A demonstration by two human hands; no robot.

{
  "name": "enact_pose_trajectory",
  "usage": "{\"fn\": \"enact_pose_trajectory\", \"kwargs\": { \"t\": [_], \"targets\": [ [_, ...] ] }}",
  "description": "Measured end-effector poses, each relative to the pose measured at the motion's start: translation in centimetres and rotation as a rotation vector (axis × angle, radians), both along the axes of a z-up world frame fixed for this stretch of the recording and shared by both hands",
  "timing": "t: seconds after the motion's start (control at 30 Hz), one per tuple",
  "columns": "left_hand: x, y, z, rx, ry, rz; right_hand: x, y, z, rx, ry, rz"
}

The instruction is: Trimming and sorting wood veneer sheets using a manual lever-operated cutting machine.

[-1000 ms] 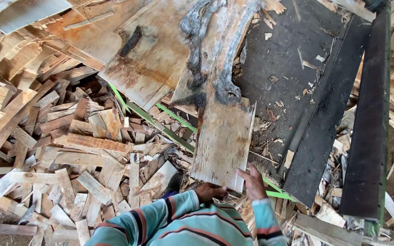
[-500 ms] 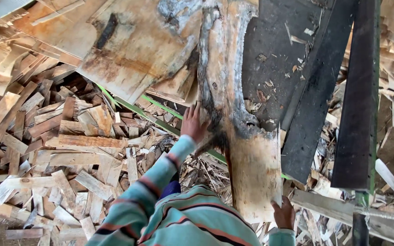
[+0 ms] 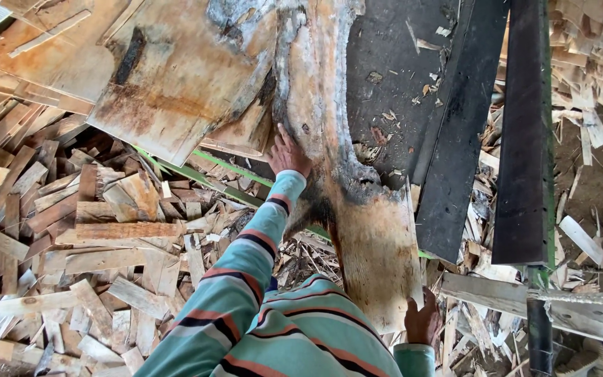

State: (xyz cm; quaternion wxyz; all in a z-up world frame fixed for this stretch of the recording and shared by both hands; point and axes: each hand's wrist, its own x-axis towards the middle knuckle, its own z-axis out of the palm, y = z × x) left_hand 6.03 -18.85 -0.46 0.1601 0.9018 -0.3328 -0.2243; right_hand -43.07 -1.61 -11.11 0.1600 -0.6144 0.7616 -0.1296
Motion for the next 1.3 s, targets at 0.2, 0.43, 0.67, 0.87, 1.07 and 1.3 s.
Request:
{"fn": "enact_pose_trajectory", "kwargs": {
  "t": [0.2,0.43,0.67,0.87,1.07,1.3],
  "targets": [
    [2.5,0.4,-2.1,-0.181,0.165,0.081,4.2,-0.9,4.9,-0.013,0.003,0.009],
    [-6.4,7.8,-6.3,-0.599,0.513,-0.177,13.2,-4.6,10.1,0.225,-0.748,0.149],
    [-13.8,17.1,0.7,-0.569,0.632,-0.500,20.1,-9.1,11.6,0.420,-0.823,0.265],
    [-10.6,17.4,-4.7,-0.630,0.580,-0.495,18.5,-11.5,8.6,0.279,-0.673,0.251],
    [-3.3,14.4,-12.9,-0.452,0.632,0.262,16.3,-14.2,25.6,-0.075,-0.931,0.136],
    [0.5,10.0,-17.0,-0.405,0.830,0.170,-2.4,-26.8,22.2,-1.241,-0.347,0.189]
  ]
}}
